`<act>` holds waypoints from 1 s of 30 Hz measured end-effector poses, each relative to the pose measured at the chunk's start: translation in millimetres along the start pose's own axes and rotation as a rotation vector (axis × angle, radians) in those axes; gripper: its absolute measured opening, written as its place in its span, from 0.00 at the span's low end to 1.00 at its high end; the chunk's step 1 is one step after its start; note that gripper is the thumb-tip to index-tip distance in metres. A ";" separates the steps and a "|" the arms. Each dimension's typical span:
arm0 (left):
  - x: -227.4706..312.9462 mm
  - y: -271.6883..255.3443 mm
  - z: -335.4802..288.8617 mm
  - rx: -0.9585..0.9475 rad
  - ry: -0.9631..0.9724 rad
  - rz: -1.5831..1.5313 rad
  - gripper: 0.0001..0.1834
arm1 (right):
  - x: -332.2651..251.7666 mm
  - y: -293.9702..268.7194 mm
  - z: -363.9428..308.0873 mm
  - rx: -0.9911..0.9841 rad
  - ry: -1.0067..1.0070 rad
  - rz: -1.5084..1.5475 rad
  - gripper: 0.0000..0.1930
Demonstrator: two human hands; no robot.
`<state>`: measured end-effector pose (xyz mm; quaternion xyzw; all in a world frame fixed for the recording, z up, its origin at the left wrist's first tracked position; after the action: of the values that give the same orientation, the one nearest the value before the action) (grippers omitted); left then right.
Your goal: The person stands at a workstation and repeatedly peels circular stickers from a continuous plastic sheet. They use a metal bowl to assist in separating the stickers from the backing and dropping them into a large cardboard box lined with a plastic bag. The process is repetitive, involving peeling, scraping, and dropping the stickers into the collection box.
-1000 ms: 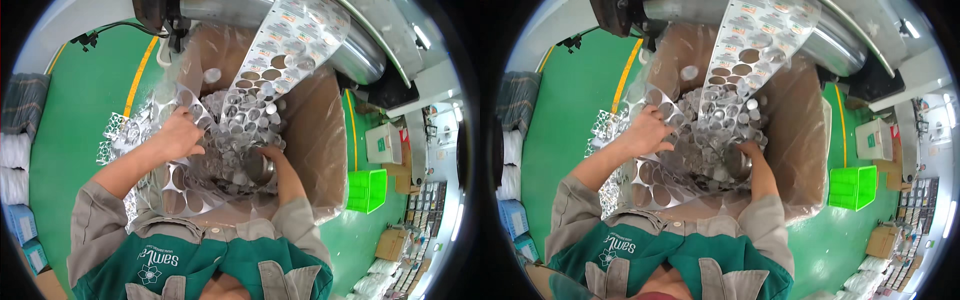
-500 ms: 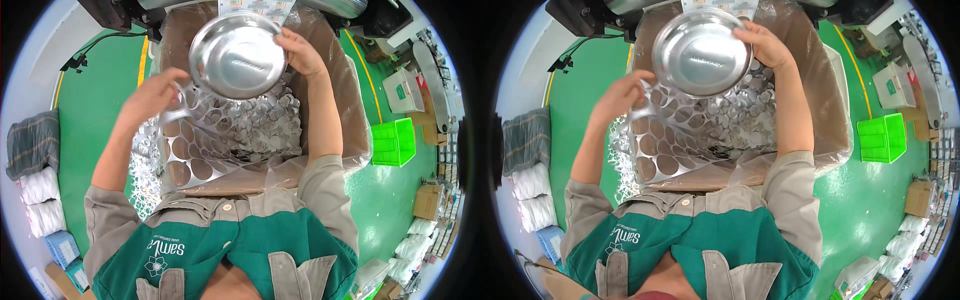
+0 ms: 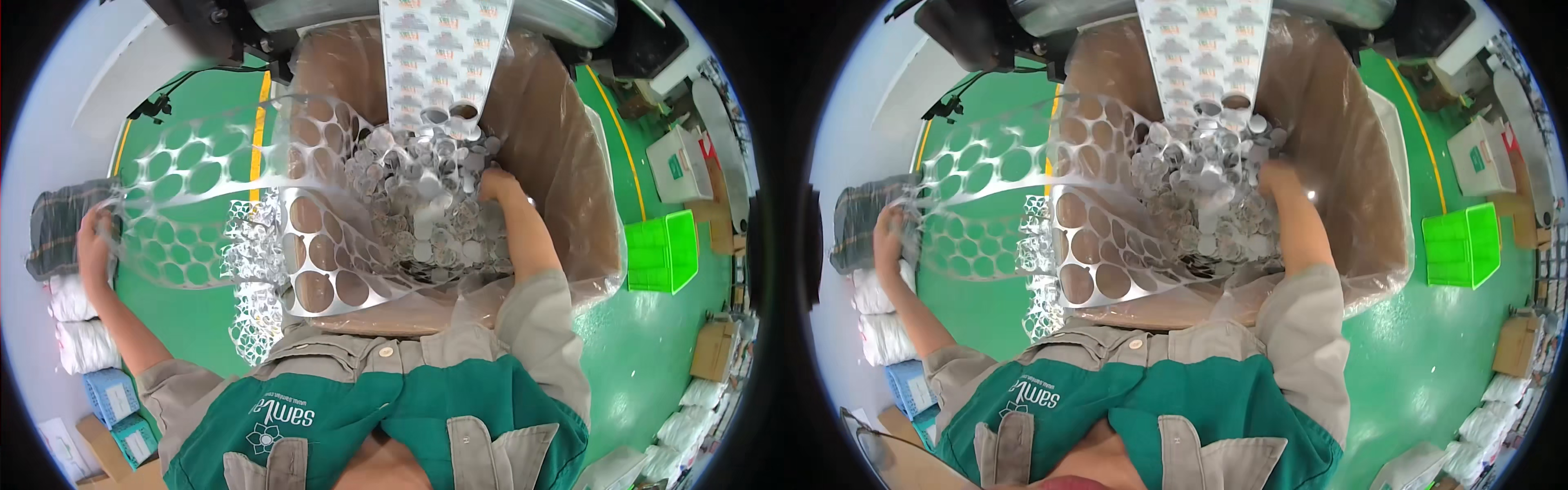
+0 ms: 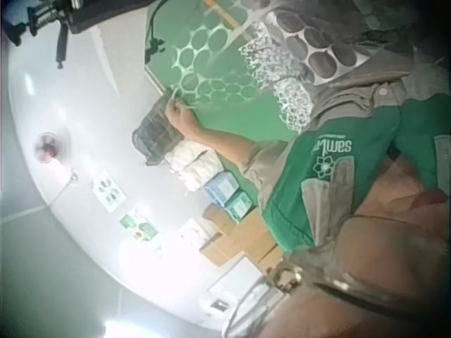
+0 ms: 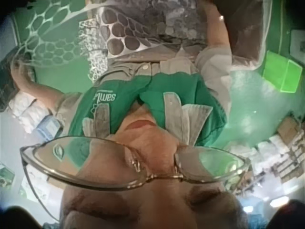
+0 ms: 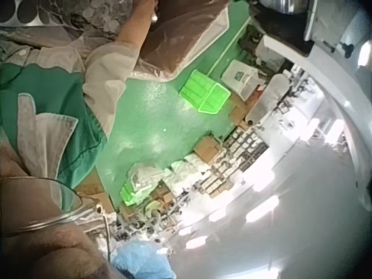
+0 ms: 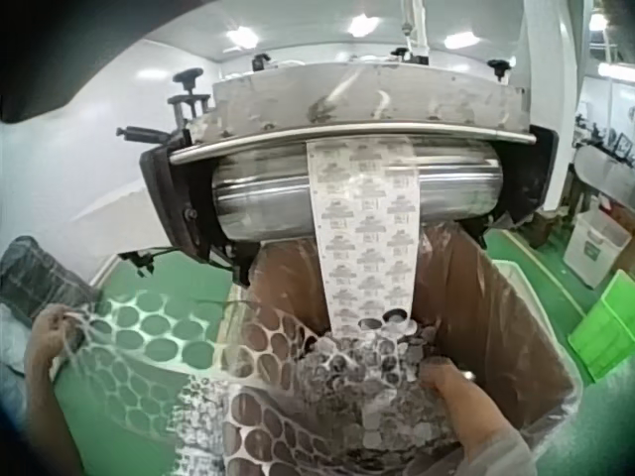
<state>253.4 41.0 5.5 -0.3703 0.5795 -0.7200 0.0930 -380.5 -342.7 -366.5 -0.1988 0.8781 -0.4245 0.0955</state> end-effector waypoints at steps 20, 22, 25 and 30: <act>290.7 272.5 -42.8 -0.169 0.858 0.280 0.22 | -49.0 -201.2 -139.0 -0.202 -1.598 2.118 0.40; 293.5 273.5 -44.1 -0.197 0.894 0.297 0.21 | -6.6 -120.9 -39.0 0.294 -0.832 2.269 0.30; 320.5 279.0 -47.6 -0.233 1.000 0.207 0.22 | 136.4 86.3 47.6 0.388 0.091 1.964 0.28; 289.9 291.0 -37.9 -0.425 0.787 0.595 0.21 | -17.1 51.6 23.1 -0.154 0.105 0.374 0.24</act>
<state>-62.2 -183.7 -136.0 0.0971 0.7834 -0.6138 -0.0086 -371.2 -322.7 -421.3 -0.0165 0.9334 -0.3408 0.1114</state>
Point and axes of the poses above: each hand's wrist, its own z-axis towards the middle knuckle, its own y-axis out of the palm, x = y × z, the point moved 8 cm from there along z, towards the middle knuckle, and after that the axes turned 7 degrees about -x, right-handed, at the moved point
